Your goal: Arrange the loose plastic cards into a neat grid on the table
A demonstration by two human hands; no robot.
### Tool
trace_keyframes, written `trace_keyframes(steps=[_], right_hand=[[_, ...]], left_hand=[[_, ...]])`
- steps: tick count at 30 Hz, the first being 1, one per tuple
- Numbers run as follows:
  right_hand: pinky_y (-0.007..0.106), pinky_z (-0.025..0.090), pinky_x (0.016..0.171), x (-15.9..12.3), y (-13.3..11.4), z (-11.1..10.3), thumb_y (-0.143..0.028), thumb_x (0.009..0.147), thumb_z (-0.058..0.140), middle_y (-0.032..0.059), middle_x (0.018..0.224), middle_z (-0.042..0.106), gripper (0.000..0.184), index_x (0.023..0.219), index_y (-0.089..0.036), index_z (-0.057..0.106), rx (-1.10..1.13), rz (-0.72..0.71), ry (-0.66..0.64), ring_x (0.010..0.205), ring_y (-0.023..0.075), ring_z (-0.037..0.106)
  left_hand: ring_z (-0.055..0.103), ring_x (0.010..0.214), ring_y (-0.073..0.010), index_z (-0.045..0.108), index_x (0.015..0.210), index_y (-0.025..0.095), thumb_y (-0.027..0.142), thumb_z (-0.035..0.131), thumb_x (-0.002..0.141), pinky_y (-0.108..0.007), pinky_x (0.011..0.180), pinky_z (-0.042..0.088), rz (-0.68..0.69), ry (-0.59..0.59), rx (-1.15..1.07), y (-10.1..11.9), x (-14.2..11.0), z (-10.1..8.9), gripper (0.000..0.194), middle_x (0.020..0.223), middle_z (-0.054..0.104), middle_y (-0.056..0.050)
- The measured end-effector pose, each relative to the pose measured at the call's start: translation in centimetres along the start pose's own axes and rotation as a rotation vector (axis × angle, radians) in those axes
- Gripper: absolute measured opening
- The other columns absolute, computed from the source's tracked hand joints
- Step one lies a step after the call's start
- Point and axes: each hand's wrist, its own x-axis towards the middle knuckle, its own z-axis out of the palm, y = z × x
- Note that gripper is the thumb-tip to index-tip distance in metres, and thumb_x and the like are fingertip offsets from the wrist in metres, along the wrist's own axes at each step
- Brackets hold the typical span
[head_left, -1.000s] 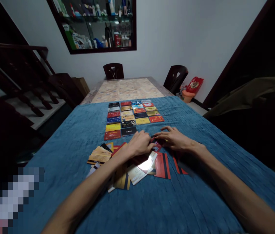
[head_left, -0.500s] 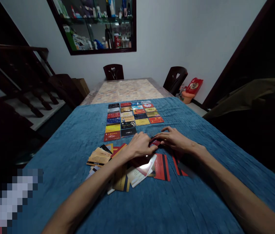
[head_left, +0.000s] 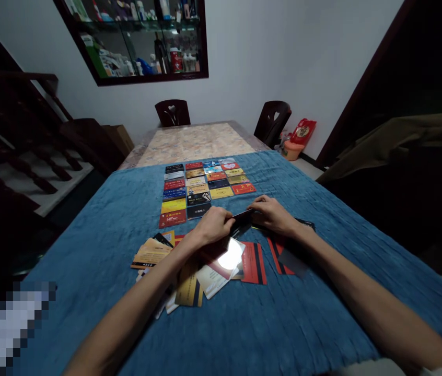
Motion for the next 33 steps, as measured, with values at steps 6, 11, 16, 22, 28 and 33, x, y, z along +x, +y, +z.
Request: trace_keyframes(steps=[6, 11, 16, 22, 28, 33], right_hand=[[0.037, 0.045, 0.084, -0.1, -0.4, -0.2, -0.016, 0.085, 0.062, 0.0091, 0.101, 0.070, 0.021, 0.103, -0.022, 0.070, -0.013, 0.021, 0.020, 0.099, 0.0248, 0.059], [0.038, 0.046, 0.083, -0.1, 0.0, -0.2, -0.021, 0.086, 0.062, 0.0088, 0.098, 0.072, 0.017, 0.100, -0.021, 0.070, 0.017, 0.040, 0.052, 0.098, 0.0250, 0.058], [0.038, 0.047, 0.083, -0.1, 0.2, -0.3, -0.026, 0.084, 0.065, 0.0076, 0.092, 0.071, 0.014, 0.095, -0.021, 0.071, 0.085, 0.055, 0.116, 0.094, 0.0243, 0.058], [0.039, 0.049, 0.085, 0.1, -0.3, -0.5, -0.027, 0.084, 0.062, 0.0056, 0.089, 0.071, 0.010, 0.086, -0.022, 0.070, 0.217, 0.076, 0.226, 0.092, 0.0233, 0.060], [0.038, 0.049, 0.084, 0.2, -1.1, -0.9, -0.037, 0.086, 0.060, 0.0046, 0.091, 0.071, 0.017, 0.088, -0.022, 0.066, 0.344, 0.180, 0.311, 0.088, 0.0219, 0.063], [0.034, 0.051, 0.081, 0.5, -2.3, -1.0, -0.037, 0.089, 0.054, 0.0031, 0.088, 0.069, 0.016, 0.090, -0.022, 0.061, 0.400, 0.151, 0.360, 0.085, 0.0204, 0.064]], left_hand=[[0.064, 0.071, -0.0163, 0.080, 0.094, 0.013, 0.016, 0.053, 0.083, -0.024, 0.067, 0.044, -0.021, -0.009, -0.049, -0.5, 0.2, 0.0, 0.029, 0.080, 0.076, -0.008], [0.061, 0.069, -0.0154, 0.080, 0.093, 0.013, 0.018, 0.055, 0.083, -0.024, 0.067, 0.043, -0.059, 0.028, -0.090, -0.6, 0.2, 0.0, 0.028, 0.076, 0.075, -0.005], [0.063, 0.072, -0.0160, 0.081, 0.094, 0.013, 0.020, 0.056, 0.083, -0.024, 0.070, 0.045, -0.095, 0.087, -0.155, -0.6, 0.3, -0.2, 0.028, 0.074, 0.074, -0.003], [0.065, 0.076, -0.0165, 0.080, 0.094, 0.013, 0.019, 0.056, 0.082, -0.024, 0.072, 0.045, -0.114, 0.119, -0.202, -0.7, 0.4, -0.3, 0.028, 0.079, 0.076, -0.003], [0.067, 0.078, -0.0176, 0.080, 0.101, 0.014, 0.022, 0.056, 0.083, -0.024, 0.072, 0.046, -0.086, 0.074, -0.231, -0.8, 0.2, -0.1, 0.031, 0.086, 0.078, -0.004], [0.068, 0.084, -0.0189, 0.079, 0.102, 0.016, 0.022, 0.056, 0.082, -0.025, 0.076, 0.048, -0.044, 0.066, -0.238, -0.7, 0.1, 0.0, 0.031, 0.090, 0.078, -0.002]])
